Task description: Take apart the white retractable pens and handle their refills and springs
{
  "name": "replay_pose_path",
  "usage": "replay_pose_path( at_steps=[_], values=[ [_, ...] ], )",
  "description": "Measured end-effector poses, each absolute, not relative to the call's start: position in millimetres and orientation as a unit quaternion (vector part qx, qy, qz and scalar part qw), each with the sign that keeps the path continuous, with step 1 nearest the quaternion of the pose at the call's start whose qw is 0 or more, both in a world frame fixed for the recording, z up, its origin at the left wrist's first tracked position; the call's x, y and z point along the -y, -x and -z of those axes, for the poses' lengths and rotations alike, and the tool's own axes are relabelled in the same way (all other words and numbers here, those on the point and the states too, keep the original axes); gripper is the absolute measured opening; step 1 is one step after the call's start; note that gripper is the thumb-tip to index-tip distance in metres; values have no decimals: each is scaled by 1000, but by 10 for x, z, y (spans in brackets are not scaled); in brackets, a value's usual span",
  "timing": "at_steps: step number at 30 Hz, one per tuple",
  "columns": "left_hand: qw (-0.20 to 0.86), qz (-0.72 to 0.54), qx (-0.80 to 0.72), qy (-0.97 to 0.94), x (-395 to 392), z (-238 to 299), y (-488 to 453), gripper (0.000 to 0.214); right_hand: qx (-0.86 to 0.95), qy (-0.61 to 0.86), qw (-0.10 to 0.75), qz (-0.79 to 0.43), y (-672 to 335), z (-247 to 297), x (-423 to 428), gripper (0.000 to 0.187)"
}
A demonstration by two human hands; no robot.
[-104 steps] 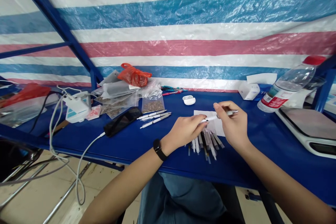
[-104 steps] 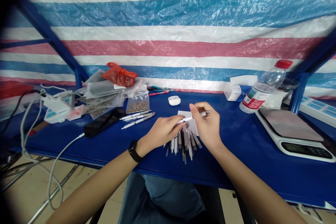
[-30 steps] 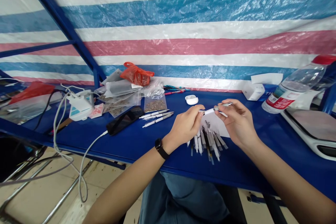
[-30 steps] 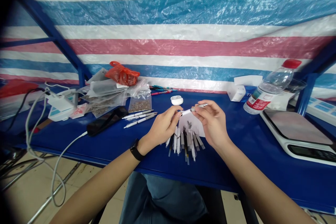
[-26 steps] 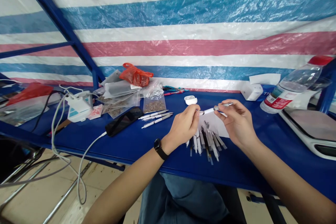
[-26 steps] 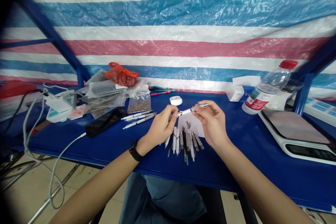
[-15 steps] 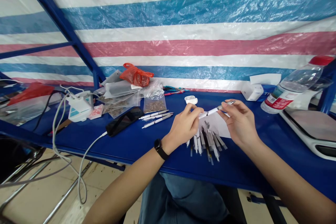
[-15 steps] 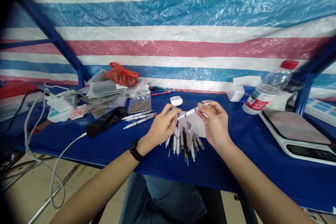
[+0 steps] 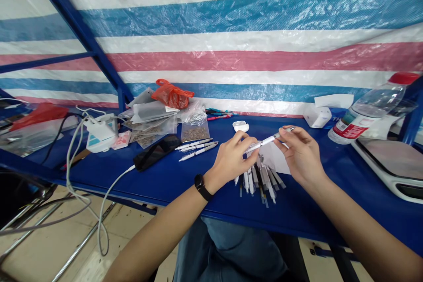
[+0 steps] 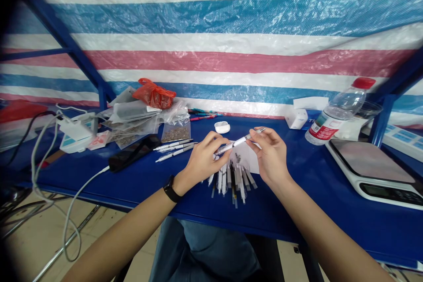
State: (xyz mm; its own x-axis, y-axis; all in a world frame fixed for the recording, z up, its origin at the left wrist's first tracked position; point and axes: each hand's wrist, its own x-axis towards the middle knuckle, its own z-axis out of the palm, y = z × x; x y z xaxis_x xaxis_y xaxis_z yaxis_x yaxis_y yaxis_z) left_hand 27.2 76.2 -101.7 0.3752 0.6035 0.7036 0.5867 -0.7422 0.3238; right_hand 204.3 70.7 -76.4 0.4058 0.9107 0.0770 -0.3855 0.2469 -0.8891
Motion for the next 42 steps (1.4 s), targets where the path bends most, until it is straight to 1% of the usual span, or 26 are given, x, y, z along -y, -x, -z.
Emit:
replay_pose_path(
  at_steps=[4, 8, 13, 19, 24, 28, 32, 37, 40, 42],
  values=[
    [3, -435, -357, -827, -764, 1024, -271, 29, 331, 417, 719, -446, -2042, 767, -705, 40],
    [15, -436, -348, -830, -756, 1017, -269, 28, 325, 417, 720, -449, -2049, 779, -709, 41],
    [63, -409, -355, -838, -760, 1020, -259, 30, 350, 412, 710, -451, -2059, 793, -716, 40],
    [113, -394, -343, -845, -758, 1007, -240, 32, 352, 403, 706, -464, -2065, 753, -709, 44],
    [108, -389, -354, -843, -756, 1009, -247, 36, 381, 401, 683, -477, -2091, 738, -699, 44],
    [102, -386, -355, -845, -762, 1017, -247, 36, 392, 434, 658, -475, -2064, 759, -693, 33],
    [94, -383, -353, -848, -765, 1017, -240, 36, 380, 462, 649, -469, -2040, 786, -702, 39],
    [96, -377, -361, -848, -768, 1018, -235, 36, 381, 448, 646, -487, -2089, 767, -718, 32],
    [99, -373, -358, -850, -769, 1024, -239, 36, 378, 436, 636, -512, -2105, 748, -716, 37],
    [98, -372, -357, -851, -768, 1024, -242, 36, 383, 431, 638, -510, -2092, 749, -708, 36]
  ],
)
